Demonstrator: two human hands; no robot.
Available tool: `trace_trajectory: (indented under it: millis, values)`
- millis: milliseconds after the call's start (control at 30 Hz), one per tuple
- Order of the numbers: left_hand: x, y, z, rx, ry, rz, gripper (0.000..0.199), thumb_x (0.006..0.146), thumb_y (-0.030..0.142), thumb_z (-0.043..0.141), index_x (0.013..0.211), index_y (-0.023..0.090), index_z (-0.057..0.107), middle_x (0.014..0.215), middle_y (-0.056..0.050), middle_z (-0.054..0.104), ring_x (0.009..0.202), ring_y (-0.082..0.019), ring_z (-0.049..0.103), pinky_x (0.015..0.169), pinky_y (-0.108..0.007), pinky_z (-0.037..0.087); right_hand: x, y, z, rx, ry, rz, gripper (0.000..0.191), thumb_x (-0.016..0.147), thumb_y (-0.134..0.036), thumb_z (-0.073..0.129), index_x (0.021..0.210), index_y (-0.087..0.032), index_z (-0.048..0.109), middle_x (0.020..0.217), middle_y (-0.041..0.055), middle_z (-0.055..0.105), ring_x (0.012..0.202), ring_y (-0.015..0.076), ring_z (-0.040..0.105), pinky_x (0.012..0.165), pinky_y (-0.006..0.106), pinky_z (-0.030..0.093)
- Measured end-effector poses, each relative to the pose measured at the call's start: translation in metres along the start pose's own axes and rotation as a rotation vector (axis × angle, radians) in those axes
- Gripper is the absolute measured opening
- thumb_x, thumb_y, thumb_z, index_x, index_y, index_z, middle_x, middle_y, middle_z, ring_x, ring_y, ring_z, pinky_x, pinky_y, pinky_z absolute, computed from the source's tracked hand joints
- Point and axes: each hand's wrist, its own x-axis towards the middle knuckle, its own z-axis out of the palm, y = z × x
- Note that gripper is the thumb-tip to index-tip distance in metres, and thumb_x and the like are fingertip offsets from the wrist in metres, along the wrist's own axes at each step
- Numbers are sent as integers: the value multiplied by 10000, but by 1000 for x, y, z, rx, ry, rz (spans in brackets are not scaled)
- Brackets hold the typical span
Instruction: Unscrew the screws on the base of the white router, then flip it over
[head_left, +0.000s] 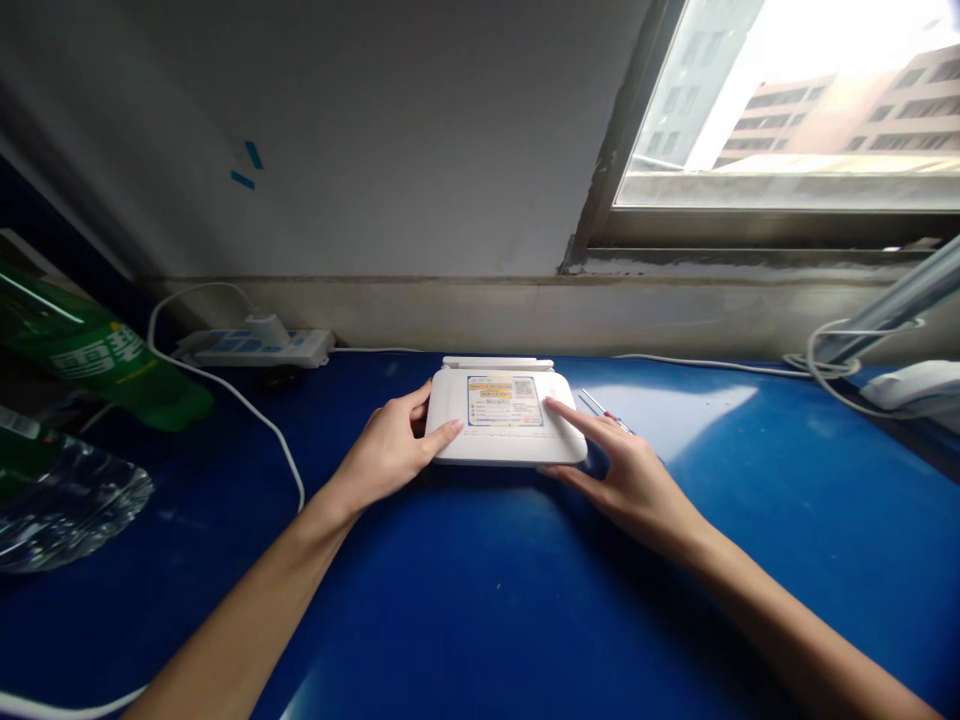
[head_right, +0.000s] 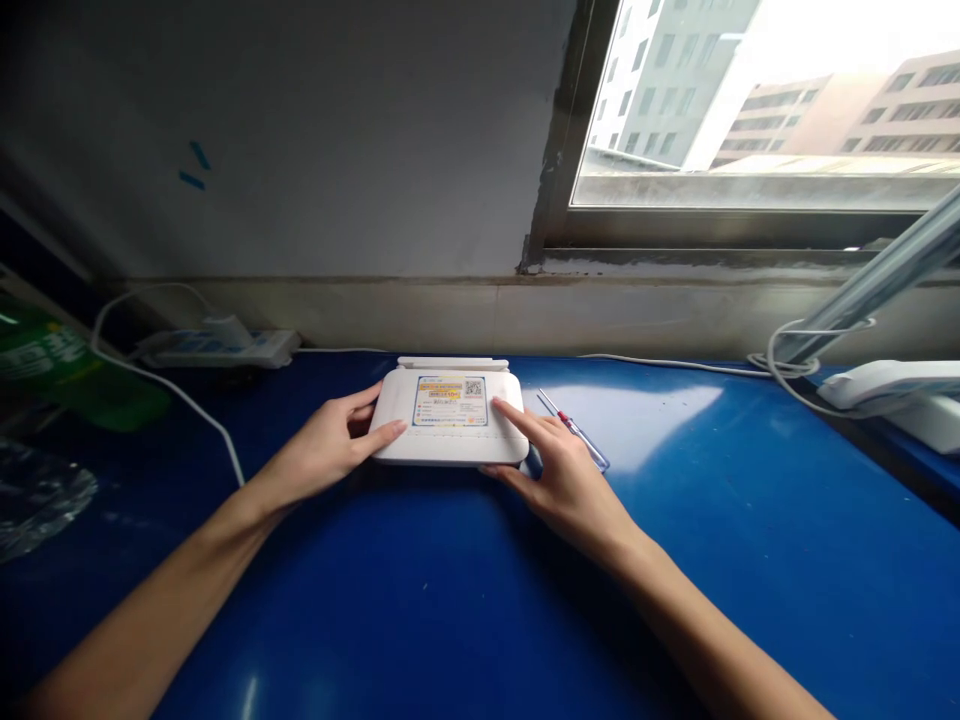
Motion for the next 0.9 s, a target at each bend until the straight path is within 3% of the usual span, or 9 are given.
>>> trace_trajectory:
  millis: [200, 400, 500, 600, 700, 767, 800, 867, 900]
  values:
    - [2, -8, 4, 33, 31, 44, 576, 885, 435, 821, 1407, 219, 704, 1351, -94, 748, 1243, -368, 715, 1106, -471, 555, -1, 2, -1, -150, -31, -57, 713, 1005, -547, 623, 1638, -279, 436, 1335, 151, 706, 1214, 352, 661, 1023, 556, 567]
    - [2, -7, 3, 148, 59, 41, 497, 881, 422, 816, 1340, 244, 749, 1363, -65, 743, 1259, -360, 707, 1135, -451, 531, -1, 1, -3, -281, -39, -141, 691, 1035, -492, 600, 1653, -257, 399, 1351, 151, 696, 1201, 336, 626, 1030, 543, 559]
    - [-2, -3, 5, 196, 131, 31, 586, 827, 410, 865, 1378, 262, 732, 1337, -70, 757, 1234, -383, 716, 1137, -456, 526, -1, 0, -5, -326, -53, -185, 703, 1041, -487, 593, 1666, -258, 364, 1385, 152, 686, 1197, 348, 609, 1010, 568, 563]
    - [-3, 2, 9, 267, 213, 37, 739, 792, 373, 892, 1483, 263, 654, 1338, -93, 754, 1261, -410, 690, 1209, -497, 443, 0, -1, -8, -364, -61, -208, 709, 1043, -486, 590, 1666, -236, 364, 1342, 175, 699, 1177, 360, 619, 984, 583, 576]
    - [-4, 15, 13, 268, 284, 192, 635, 813, 295, 873, 1425, 276, 706, 1389, -77, 721, 1394, -393, 580, 1311, -488, 282, 2, -6, -11, -414, -68, -208, 737, 1036, -494, 599, 1674, -216, 356, 1274, 189, 720, 1148, 373, 647, 950, 576, 591]
    - [-12, 27, 11, 194, 242, 318, 464, 855, 244, 830, 1315, 284, 778, 1408, -53, 704, 1457, -365, 508, 1345, -461, 202, 2, -12, -19, -445, -55, -194, 753, 1028, -509, 605, 1680, -231, 351, 1217, 178, 745, 1082, 381, 681, 910, 586, 596]
    - [-20, 33, 9, 146, 167, 331, 420, 861, 223, 822, 1275, 287, 797, 1408, -45, 702, 1462, -361, 500, 1351, -464, 185, 1, -16, -26, -446, -44, -179, 738, 1025, -519, 605, 1671, -248, 374, 1186, 167, 760, 1037, 381, 700, 887, 587, 597]
    - [-46, 41, 1, 47, -17, 278, 374, 820, 180, 857, 1175, 293, 831, 1345, -50, 728, 1411, -378, 545, 1336, -481, 249, -7, -23, -47, -390, 3, -147, 641, 1002, -577, 619, 1570, -288, 547, 1180, 147, 780, 995, 385, 727, 848, 569, 599]
    - [-63, 41, -4, -9, -52, 261, 347, 795, 187, 885, 1118, 308, 841, 1286, -53, 749, 1351, -380, 591, 1305, -472, 326, -14, -25, -61, -311, 17, -123, 508, 1000, -573, 627, 1437, -320, 676, 1169, 118, 790, 969, 363, 742, 808, 512, 609]
